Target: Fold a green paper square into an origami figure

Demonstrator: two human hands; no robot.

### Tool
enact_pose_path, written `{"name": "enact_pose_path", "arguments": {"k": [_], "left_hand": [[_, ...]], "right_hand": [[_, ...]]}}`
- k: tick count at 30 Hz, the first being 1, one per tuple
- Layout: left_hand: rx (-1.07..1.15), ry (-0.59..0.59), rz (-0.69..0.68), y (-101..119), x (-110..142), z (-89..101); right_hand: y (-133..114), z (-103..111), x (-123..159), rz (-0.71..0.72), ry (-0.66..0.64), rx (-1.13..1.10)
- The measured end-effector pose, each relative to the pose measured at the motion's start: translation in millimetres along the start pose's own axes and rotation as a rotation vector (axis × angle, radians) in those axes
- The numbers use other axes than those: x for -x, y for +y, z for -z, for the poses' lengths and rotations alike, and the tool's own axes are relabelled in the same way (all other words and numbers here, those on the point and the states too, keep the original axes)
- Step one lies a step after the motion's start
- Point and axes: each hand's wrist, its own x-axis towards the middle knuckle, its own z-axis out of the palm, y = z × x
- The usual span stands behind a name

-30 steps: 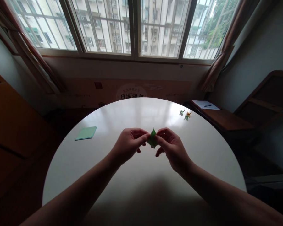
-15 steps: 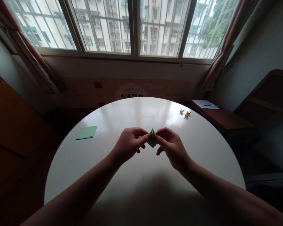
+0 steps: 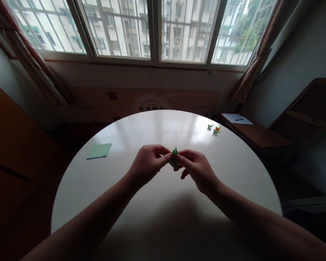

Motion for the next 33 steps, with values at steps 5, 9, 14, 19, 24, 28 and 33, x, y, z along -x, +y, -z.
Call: {"name": "enact_pose_path", "arguments": {"k": [5, 9, 14, 19, 24, 28, 33], "left_hand": [[0.081, -0.024, -0.025, 0.8, -1.1, 3.2], [0.127, -0.06, -0.009, 1.1, -2.6, 4.4], [0.126, -0.073, 0.007, -1.5, -2.4, 3.8], [0.072, -0.046, -0.004, -1.0, -0.9, 3.6], [0.02, -0.019, -0.05, -1.1, -0.9, 3.5], [0.076, -0.034, -0.028, -2.5, -1.8, 3.9], [0.146, -0.053, 0.027, -3.7, -1.9, 4.1]], "right_hand": [[1.4, -0.5, 0.1, -0.018, -0.027, -0.009], [2.4, -0.8, 0.4, -0.026, -0.058, -0.019], [0.4, -0.9, 0.9, -0.038, -0.063, -0.002], [-0.4, -1.8, 1.1, -0.043, -0.066, 0.005], [0.9, -1.9, 0.2, -0.046, -0.078, 0.005], [1.2, -1.5, 0.2, -0.042, -0.094, 0.009], [0.4, -1.9, 1.3, -0.049, -0.094, 0.026]]}}
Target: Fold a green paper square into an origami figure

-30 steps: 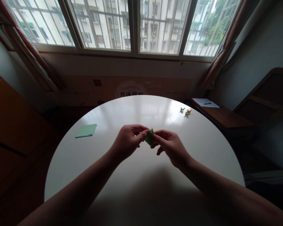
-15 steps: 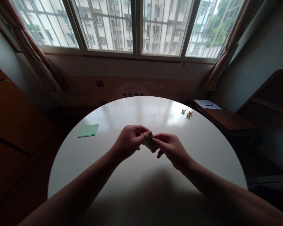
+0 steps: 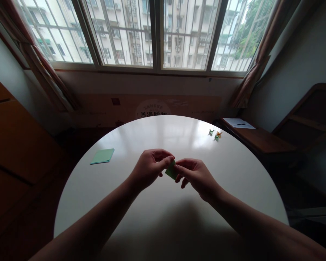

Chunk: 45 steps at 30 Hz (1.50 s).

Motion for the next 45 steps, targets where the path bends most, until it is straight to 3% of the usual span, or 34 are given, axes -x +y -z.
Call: {"name": "enact_pose_path", "arguments": {"k": [8, 14, 21, 28, 32, 37, 45], "left_hand": [[0.033, 0.056, -0.089, -1, 2, -7.0], [0.041, 0.117, -0.108, 1, 4, -9.9], [-0.009, 0.225, -0.087, 7, 2, -2.3], [-0.133, 0.001, -0.092, 9, 4, -1.6], [-0.177, 0.023, -0.086, 5, 3, -3.8], [-0.083, 0.034, 0.001, 2, 0, -2.4], [-0.027, 0.068, 0.03, -1, -1, -2.7]], "right_hand": [[6, -5, 1, 0.053, -0.076, -0.13], [7, -6, 0, 0.093, -0.044, -0.137], [3, -2, 2, 0.045, -0.032, -0.103], [3, -1, 2, 0.055, -0.02, -0.11], [3, -2, 1, 0.077, -0.01, -0.06], [3, -1, 1, 0.082, 0.001, -0.023], [2, -1, 0, 0.181, 0.044, -0.045]]}}
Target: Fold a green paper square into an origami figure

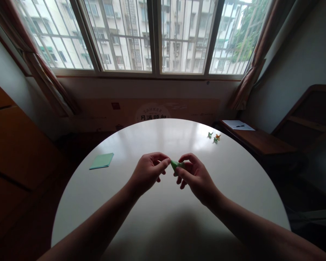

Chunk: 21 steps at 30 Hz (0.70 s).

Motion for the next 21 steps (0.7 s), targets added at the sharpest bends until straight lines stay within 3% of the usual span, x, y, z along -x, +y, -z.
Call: {"name": "enact_pose_path", "arguments": {"k": [7, 14, 21], "left_hand": [[0.107, -0.123, 0.025, -0.3, 0.9, -3.2], [0.144, -0.089, 0.067, 6.3, 2.0, -6.1], [0.138, -0.073, -0.004, 4.5, 2.9, -3.9]], "right_hand": [[-0.5, -1.2, 0.4, 0.048, 0.024, 0.044], [-2.9, -1.4, 5.4, 0.16, 0.012, 0.308], [0.5, 0.2, 2.6, 0.068, 0.016, 0.092]]}}
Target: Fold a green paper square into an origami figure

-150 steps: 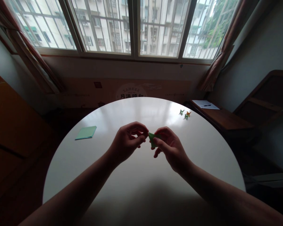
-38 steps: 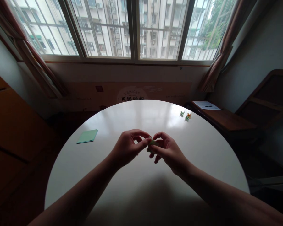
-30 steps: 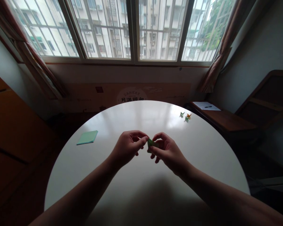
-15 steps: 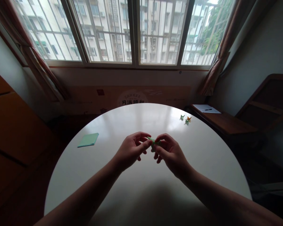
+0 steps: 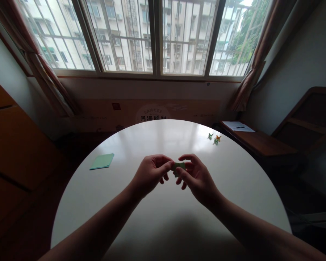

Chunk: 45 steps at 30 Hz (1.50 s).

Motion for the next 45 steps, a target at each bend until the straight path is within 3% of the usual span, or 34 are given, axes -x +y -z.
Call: {"name": "enact_pose_path", "arguments": {"k": [8, 15, 26, 39, 45], "left_hand": [[-0.066, 0.06, -0.083, -0.1, 2.2, 1.6], [-0.028, -0.02, -0.001, -1.3, 0.6, -0.8], [0.081, 0.046, 0.068, 1.9, -0.2, -4.0], [0.105, 0.173, 0.031, -2.0, -1.8, -0.8], [0.017, 0.158, -0.024, -2.4, -1.4, 0.7]], "right_hand": [[-3.6, 1.5, -5.3, -0.134, -0.014, -0.079], [-4.6, 0.4, -3.8, -0.105, -0.004, -0.095], [-4.9, 1.5, -2.7, -0.095, -0.008, -0.054], [-5.0, 2.0, -2.1, -0.093, 0.031, -0.067], [-5.7, 1.8, -2.5, -0.115, 0.04, -0.082]]}}
